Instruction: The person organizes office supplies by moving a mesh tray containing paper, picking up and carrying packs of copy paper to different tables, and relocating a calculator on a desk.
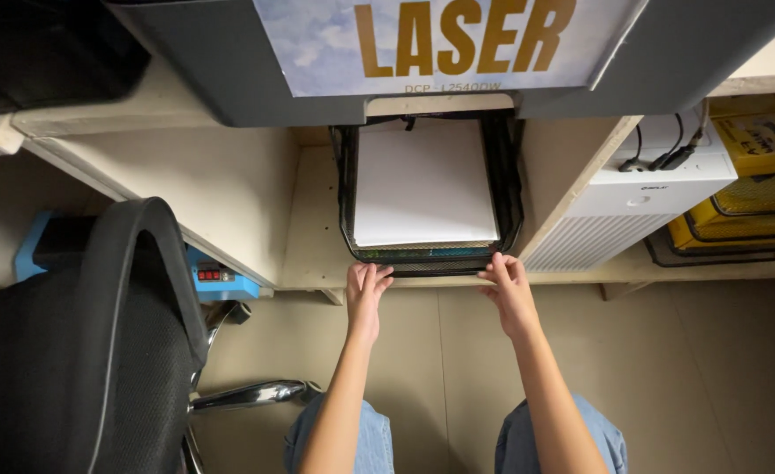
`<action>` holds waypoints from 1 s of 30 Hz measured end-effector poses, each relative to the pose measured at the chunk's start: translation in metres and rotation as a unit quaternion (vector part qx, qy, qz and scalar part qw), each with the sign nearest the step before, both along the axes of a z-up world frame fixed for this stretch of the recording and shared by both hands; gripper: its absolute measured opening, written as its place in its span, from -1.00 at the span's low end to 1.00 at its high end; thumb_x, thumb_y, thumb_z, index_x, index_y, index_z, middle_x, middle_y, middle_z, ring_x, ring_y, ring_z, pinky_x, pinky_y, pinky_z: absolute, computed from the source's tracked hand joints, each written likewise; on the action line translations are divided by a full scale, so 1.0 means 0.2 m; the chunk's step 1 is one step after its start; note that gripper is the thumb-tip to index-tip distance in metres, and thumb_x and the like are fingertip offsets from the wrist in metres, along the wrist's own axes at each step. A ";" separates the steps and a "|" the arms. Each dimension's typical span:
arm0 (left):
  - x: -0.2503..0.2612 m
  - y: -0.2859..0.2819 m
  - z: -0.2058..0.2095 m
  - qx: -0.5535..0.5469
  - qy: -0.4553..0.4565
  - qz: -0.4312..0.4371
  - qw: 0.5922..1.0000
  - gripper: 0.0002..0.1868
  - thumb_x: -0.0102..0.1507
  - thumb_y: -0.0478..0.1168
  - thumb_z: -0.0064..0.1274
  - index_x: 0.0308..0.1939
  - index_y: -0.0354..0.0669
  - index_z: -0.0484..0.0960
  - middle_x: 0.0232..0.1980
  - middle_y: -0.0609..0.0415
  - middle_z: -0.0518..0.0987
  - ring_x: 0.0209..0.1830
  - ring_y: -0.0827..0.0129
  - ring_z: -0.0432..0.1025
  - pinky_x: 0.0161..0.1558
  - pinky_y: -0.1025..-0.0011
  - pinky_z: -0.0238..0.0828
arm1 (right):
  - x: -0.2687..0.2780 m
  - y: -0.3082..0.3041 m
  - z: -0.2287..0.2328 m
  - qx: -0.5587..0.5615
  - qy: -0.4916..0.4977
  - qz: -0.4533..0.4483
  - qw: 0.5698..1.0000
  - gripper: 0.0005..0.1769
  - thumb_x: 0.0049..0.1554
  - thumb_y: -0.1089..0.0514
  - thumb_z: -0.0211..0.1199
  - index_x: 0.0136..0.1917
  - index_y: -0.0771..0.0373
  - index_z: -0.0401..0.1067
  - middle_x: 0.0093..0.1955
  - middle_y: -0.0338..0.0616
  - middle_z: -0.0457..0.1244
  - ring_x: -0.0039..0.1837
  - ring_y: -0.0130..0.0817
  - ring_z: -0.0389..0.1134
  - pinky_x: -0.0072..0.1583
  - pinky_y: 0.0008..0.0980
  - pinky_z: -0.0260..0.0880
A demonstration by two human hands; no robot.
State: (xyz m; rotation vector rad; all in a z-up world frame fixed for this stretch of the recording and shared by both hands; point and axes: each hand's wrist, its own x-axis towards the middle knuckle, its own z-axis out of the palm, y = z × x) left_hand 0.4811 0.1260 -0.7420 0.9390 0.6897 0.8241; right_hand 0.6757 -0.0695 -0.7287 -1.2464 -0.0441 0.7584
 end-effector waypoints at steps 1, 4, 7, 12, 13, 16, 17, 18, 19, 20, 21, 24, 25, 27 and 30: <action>0.00 0.01 -0.03 -0.001 0.000 0.000 1.000 -0.77 0.40 -0.14 -0.03 0.00 -0.21 0.38 -0.04 0.07 0.53 -0.06 0.34 0.57 0.04 0.32 0.52 | 0.00 0.00 0.04 -0.001 0.000 0.000 1.000 -0.69 0.27 -0.15 0.17 0.11 0.06 0.27 -0.03 -0.36 0.25 0.07 -0.46 0.36 0.05 -0.32 0.38; -0.01 0.04 -0.16 0.015 0.011 0.028 0.999 -0.77 0.40 -0.18 0.01 0.04 -0.22 0.39 -0.02 0.01 0.51 -0.03 0.29 0.55 0.05 0.28 0.54 | 0.02 -0.03 0.06 0.036 0.023 0.003 0.999 -0.65 0.19 0.05 0.23 0.19 -0.05 0.18 0.06 -0.41 0.23 0.16 -0.42 0.34 0.15 -0.18 0.43; -0.04 0.09 -0.28 0.008 0.095 0.091 0.991 -0.70 0.38 -0.24 0.00 0.18 -0.19 0.41 0.09 -0.02 0.44 0.07 0.23 0.44 0.09 0.28 0.49 | 0.07 -0.05 -0.14 0.016 0.010 0.025 1.000 -0.57 0.14 0.23 0.18 0.23 -0.04 0.16 0.09 -0.39 0.22 0.22 -0.37 0.33 0.22 -0.12 0.38; -0.02 0.10 -0.30 -0.070 0.017 -0.001 0.997 -0.57 0.34 -0.17 0.07 0.22 -0.26 0.38 0.21 -0.01 0.46 0.24 0.28 0.43 0.29 0.26 0.45 | 0.10 0.02 -0.43 0.078 0.148 0.031 0.985 -0.76 0.24 0.13 0.14 0.17 0.12 0.26 0.05 -0.30 0.27 0.19 -0.32 0.34 0.24 -0.15 0.43; 0.00 0.10 -0.32 -0.068 0.016 -0.001 0.998 -0.57 0.34 -0.17 0.07 0.22 -0.26 0.38 0.21 -0.01 0.46 0.24 0.28 0.43 0.29 0.26 0.45 | 0.09 0.04 -0.41 0.079 0.147 0.031 0.986 -0.76 0.24 0.13 0.14 0.17 0.12 0.26 0.05 -0.30 0.27 0.19 -0.32 0.34 0.24 -0.15 0.43; 0.02 0.08 -0.38 -0.050 0.128 0.021 0.990 -0.48 0.30 -0.11 0.07 0.32 -0.05 0.32 0.30 0.15 0.42 0.35 0.41 0.30 0.33 0.31 0.26 | 0.06 0.08 -0.42 0.049 0.120 0.020 0.991 -0.77 0.25 0.08 0.20 0.17 0.01 0.29 0.03 -0.45 0.23 0.10 -0.45 0.27 0.16 -0.21 0.37; 0.02 0.07 -0.39 -0.012 0.179 0.030 0.983 -0.57 0.38 -0.09 0.10 0.21 -0.26 0.41 0.17 -0.08 0.40 0.17 0.12 0.28 0.28 0.04 0.25 | 0.06 0.09 -0.46 0.028 0.087 -0.001 0.996 -0.77 0.28 0.04 0.23 0.18 -0.02 0.28 -0.01 -0.43 0.16 0.07 -0.48 0.22 0.14 -0.24 0.35; 0.01 0.07 -0.41 0.026 0.231 0.038 0.972 -0.58 0.45 -0.07 0.13 0.10 -0.45 0.51 0.05 -0.30 0.40 0.00 -0.17 0.27 0.23 -0.23 0.25 | 0.06 0.10 -0.51 0.008 0.054 -0.023 0.998 -0.76 0.32 -0.01 0.26 0.19 -0.04 0.27 -0.04 -0.41 0.10 0.03 -0.52 0.17 0.12 -0.26 0.33; 0.01 0.06 -0.39 0.024 0.233 0.036 0.971 -0.58 0.45 -0.07 0.13 0.10 -0.45 0.51 0.05 -0.30 0.40 0.00 -0.17 0.27 0.23 -0.23 0.25 | 0.07 0.10 -0.57 0.005 0.056 -0.023 0.998 -0.76 0.32 -0.01 0.26 0.19 -0.04 0.27 -0.04 -0.41 0.10 0.03 -0.52 0.17 0.12 -0.26 0.33; 0.00 0.06 -0.37 -0.024 0.190 0.043 0.981 -0.64 0.40 -0.05 0.08 0.13 -0.19 0.46 0.13 0.00 0.42 0.12 0.17 0.30 0.29 0.04 0.24 | 0.08 0.10 -0.62 0.025 0.061 -0.029 0.997 -0.77 0.34 -0.01 0.24 0.18 -0.03 0.27 -0.05 -0.40 0.11 0.01 -0.50 0.18 0.08 -0.28 0.31; 0.01 0.06 -0.34 -0.070 0.144 0.049 0.986 -0.66 0.34 -0.02 0.04 0.16 0.07 0.41 0.20 0.30 0.45 0.25 0.50 0.35 0.36 0.30 0.25 | 0.11 0.11 -0.67 0.046 0.063 -0.036 0.996 -0.78 0.36 -0.02 0.23 0.17 -0.01 0.27 -0.06 -0.38 0.12 0.00 -0.49 0.18 0.04 -0.29 0.30; 0.00 0.08 -0.32 -0.074 0.071 -0.003 0.995 -0.69 0.37 -0.03 -0.01 0.03 -0.18 0.53 0.08 0.19 0.48 0.12 0.45 0.38 0.36 0.27 0.38 | 0.03 0.12 -0.35 0.052 0.159 -0.046 0.985 -0.84 0.28 0.02 0.13 0.14 -0.03 0.36 -0.01 -0.45 0.26 -0.04 -0.46 0.30 0.15 -0.31 0.49; -0.01 0.09 -0.38 -0.073 0.070 -0.002 0.995 -0.69 0.37 -0.03 -0.01 0.03 -0.18 0.53 0.08 0.19 0.48 0.12 0.45 0.38 0.36 0.27 0.38 | 0.04 0.12 -0.36 0.053 0.159 -0.045 0.985 -0.84 0.28 0.02 0.13 0.14 -0.03 0.36 -0.01 -0.45 0.26 -0.04 -0.46 0.30 0.15 -0.31 0.49; -0.02 0.12 -0.50 -0.065 0.043 -0.007 0.997 -0.70 0.43 -0.07 0.01 0.04 -0.25 0.50 0.03 0.12 0.44 0.07 0.36 0.37 0.38 0.25 0.40 | 0.04 0.11 -0.39 0.088 0.095 -0.014 0.992 -0.90 0.35 0.06 0.09 0.08 0.07 0.34 -0.03 -0.38 0.29 -0.09 -0.45 0.32 0.14 -0.30 0.46; 0.00 0.14 -0.51 -0.066 0.048 -0.004 0.997 -0.58 0.42 -0.05 0.01 0.17 -0.34 0.44 0.08 0.06 0.45 0.11 0.33 0.41 0.37 0.28 0.40 | 0.05 0.11 -0.41 0.080 0.096 -0.020 0.992 -0.91 0.36 0.09 0.07 0.07 0.07 0.37 -0.07 -0.36 0.28 -0.11 -0.49 0.32 0.15 -0.32 0.48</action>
